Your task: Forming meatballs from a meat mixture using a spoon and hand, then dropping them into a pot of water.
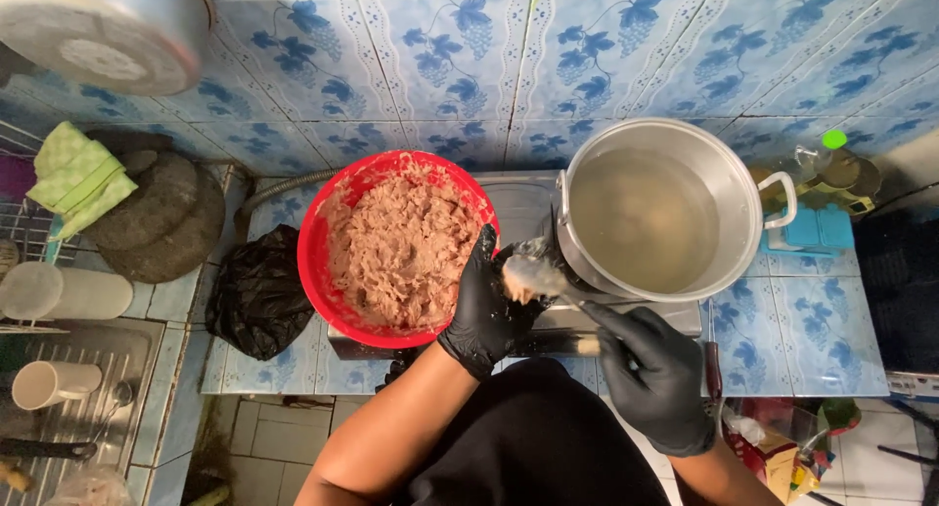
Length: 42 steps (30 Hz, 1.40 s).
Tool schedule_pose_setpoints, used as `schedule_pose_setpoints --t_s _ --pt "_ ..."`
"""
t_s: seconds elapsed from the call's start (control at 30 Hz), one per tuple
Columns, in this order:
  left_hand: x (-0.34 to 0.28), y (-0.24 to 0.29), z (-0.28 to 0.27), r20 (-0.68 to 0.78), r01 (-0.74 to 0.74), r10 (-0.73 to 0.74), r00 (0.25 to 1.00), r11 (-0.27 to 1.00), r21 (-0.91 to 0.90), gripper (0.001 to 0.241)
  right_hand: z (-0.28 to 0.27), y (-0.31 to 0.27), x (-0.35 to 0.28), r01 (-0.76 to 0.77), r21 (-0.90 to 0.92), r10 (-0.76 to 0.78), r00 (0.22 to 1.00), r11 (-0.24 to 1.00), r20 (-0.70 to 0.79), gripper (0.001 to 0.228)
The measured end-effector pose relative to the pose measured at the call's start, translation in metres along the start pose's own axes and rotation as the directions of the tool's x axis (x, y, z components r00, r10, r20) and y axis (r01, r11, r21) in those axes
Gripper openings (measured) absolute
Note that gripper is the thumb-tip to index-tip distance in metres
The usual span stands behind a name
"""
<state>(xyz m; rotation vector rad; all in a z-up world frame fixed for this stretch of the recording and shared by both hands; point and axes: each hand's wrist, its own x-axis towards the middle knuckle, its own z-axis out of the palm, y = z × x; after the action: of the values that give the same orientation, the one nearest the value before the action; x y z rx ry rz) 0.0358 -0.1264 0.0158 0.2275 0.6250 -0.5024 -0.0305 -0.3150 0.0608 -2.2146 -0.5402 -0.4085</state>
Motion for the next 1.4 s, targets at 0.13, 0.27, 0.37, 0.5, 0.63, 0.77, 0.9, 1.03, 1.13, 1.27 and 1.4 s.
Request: schedule_pose_setpoints --t_s 0.13,0.27,0.37,0.5,0.63,0.77,0.9,1.03,1.13,1.27,1.4 --pt "0.001 -0.004 0.001 0.185 -0.099 0.113 0.976 0.992 -0.079 0.049 -0.010 -0.003 0.005 -0.030 0.084 0.036 0.997 0.996 -0.074 0.035" --pt "-0.013 -0.002 0.012 0.336 -0.196 0.192 0.922 0.980 -0.023 0.059 -0.009 0.002 0.007 -0.065 -0.042 0.061 0.994 0.997 -0.090 0.033" --pt "-0.015 0.002 0.009 0.342 -0.196 0.177 0.923 0.980 0.024 0.049 -0.010 0.001 0.002 -0.014 0.003 0.014 0.995 1.000 -0.102 0.035" --pt "-0.011 -0.001 0.011 0.334 -0.247 0.207 0.920 0.966 0.081 0.058 -0.010 -0.016 0.010 0.008 -0.113 -0.011 1.000 0.994 -0.026 0.035" --pt "0.002 -0.009 0.003 0.419 -0.172 0.192 0.888 0.981 -0.085 0.046 -0.011 -0.017 0.010 -0.131 0.067 0.135 0.989 0.989 -0.056 0.034" --pt "-0.002 -0.002 -0.001 0.374 -0.145 0.091 0.923 0.982 0.119 0.064 -0.014 -0.007 0.006 -0.060 0.124 0.067 0.996 0.990 -0.052 0.033" --pt "-0.005 -0.005 0.009 0.339 -0.169 0.166 0.926 0.985 -0.023 0.048 -0.011 -0.010 0.011 -0.058 0.131 0.052 0.998 0.990 0.046 0.035" --pt "-0.001 -0.007 0.009 0.255 -0.183 0.178 0.951 0.983 -0.001 0.041 -0.014 -0.006 0.011 -0.099 0.175 0.108 0.993 0.980 -0.045 0.030" --pt "-0.011 -0.009 0.023 0.351 -0.230 0.219 0.911 0.973 -0.008 0.043 -0.015 -0.002 0.012 -0.144 0.029 0.146 0.987 0.989 -0.073 0.036" --pt "0.032 -0.005 -0.038 0.238 -0.035 0.030 0.971 0.999 0.017 0.081 -0.007 -0.001 0.010 0.012 0.016 -0.012 1.000 1.000 -0.010 0.043" --pt "0.012 -0.004 -0.008 0.554 0.179 -0.002 0.832 0.947 -0.265 0.038 -0.011 -0.002 0.011 0.016 0.196 -0.015 1.000 0.980 -0.006 0.038"
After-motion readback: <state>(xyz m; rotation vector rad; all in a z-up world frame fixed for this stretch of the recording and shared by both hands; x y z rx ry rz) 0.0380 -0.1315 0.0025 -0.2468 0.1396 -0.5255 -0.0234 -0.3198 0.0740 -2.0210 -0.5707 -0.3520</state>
